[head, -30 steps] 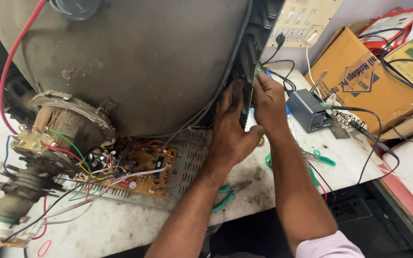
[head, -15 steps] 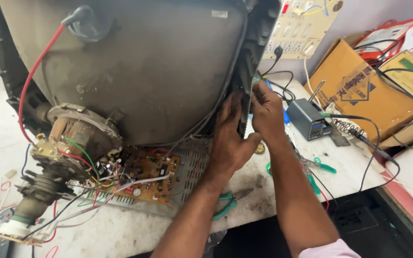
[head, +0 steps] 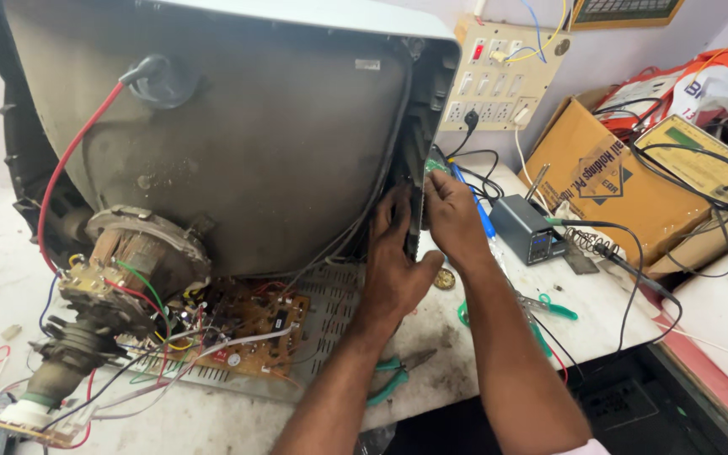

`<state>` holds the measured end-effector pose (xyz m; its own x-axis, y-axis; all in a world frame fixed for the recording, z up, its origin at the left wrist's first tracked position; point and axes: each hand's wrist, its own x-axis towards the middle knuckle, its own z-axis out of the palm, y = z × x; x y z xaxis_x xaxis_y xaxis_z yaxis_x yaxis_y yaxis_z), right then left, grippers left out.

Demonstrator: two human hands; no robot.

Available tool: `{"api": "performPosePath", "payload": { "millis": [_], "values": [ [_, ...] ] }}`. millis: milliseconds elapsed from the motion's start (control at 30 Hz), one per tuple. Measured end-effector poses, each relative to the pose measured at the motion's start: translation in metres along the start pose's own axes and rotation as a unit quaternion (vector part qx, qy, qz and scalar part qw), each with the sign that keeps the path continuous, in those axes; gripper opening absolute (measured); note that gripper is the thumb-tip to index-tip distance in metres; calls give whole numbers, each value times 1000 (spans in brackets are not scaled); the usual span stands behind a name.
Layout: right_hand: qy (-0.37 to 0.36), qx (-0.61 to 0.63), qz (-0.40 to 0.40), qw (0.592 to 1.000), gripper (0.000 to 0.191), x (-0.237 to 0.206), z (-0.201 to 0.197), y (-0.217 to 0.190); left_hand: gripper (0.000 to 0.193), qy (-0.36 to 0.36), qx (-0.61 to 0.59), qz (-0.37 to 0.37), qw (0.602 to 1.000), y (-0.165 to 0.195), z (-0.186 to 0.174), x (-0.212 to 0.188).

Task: The person repairs a CRT television on a cluttered workbench. They work inside the TV chassis handling wires and components, then pick up a soldering iron and a spool of solder wire and solder connections on the circuit board, using pliers nearby.

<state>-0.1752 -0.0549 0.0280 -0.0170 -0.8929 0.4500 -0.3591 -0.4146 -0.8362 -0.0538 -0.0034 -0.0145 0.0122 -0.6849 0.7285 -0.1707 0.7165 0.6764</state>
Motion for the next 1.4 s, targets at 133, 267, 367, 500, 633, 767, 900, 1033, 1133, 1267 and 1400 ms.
{"api": "performPosePath", "payload": {
  "millis": [133,267,367,500,633,767,900,1033,1133,1267,1400],
  "values": [
    [7,2,-66,998,14,-8,0,-5,70,54,-82,-5,995,3,-2,-6],
    [32,-19,-98,994,12,-11,2,-7,67,71,-54,-6,996,6,-2,-6],
    [23,-12,-114,993,11,-11,5,-8,69,53,-56,14,997,4,-3,-1],
    [55,-47,-138,988,14,-11,9,-11,78,31,-34,0,999,0,-2,1],
    [86,-140,-108,980,14,-8,11,-16,82,18,-23,-36,999,-3,1,4],
    [74,-136,-79,985,12,-6,11,-17,83,8,-35,-36,999,-6,-4,8],
    [23,-79,-112,990,9,-6,1,-11,76,70,19,44,996,4,-19,-1],
    [41,-144,-187,971,14,-8,-3,-1,58,78,154,56,983,29,-31,-5],
    [73,-150,-186,968,23,-10,2,5,33,25,186,-24,982,40,-44,4],
    [98,-148,-214,960,24,-11,7,9,22,-98,287,-155,940,33,-42,40],
    [86,-58,-236,966,23,-9,7,10,23,-137,336,-172,916,21,-22,60]
  ]
}}
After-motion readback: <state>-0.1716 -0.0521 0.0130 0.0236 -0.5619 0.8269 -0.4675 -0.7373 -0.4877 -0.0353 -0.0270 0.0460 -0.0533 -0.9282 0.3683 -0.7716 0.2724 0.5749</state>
